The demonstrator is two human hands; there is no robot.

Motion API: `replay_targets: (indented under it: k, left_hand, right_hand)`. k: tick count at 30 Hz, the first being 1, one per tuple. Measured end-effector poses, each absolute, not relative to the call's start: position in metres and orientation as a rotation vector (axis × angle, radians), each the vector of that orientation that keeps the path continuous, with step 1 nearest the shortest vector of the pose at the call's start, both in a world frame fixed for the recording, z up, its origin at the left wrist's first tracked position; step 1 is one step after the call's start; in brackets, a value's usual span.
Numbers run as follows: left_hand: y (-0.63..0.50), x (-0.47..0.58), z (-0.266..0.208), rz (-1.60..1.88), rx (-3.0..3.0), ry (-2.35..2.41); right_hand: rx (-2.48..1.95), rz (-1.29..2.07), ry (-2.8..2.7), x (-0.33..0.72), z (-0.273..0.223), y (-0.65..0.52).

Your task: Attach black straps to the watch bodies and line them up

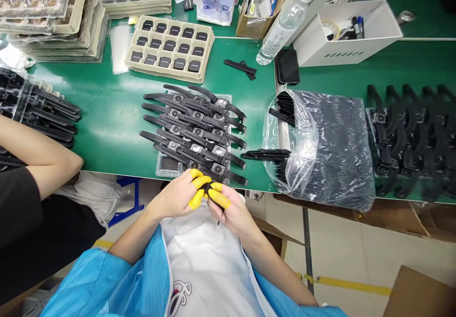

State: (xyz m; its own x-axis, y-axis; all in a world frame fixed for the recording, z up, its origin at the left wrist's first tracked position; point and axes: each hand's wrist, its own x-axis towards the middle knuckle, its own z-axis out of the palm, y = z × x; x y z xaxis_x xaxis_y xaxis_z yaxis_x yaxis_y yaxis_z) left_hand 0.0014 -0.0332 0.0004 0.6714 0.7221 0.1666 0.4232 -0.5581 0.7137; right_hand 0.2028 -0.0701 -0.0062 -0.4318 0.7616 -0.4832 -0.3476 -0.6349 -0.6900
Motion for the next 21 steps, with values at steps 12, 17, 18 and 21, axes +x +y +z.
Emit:
replay_targets:
  k: [12,17,18,21]
  left_hand:
    - [-0.0332,-0.0032,-0.0032,0.669,2.201,0.754]
    - [-0.0305,-0.0040,-0.0023,0.707,2.124,0.719]
    - [-0.0306,-0.0041,-0.0025,0.724,2.103,0.715]
    - [-0.0316,-0.0038,-0.0053,0.760,2.048,0.757]
  right_hand:
    - [-1.120,2.087,-0.694,0.2027,-0.0084,-0.0756]
    - [-1.090,2.060,-0.752,0.2011,-0.0117,-0.0777]
    - [-1.088,2.053,-0.769,0.2009,-0.0120,-0.0779]
    - [-1.092,2.021,-0.796,0.2012,-0.0117,-0.0775]
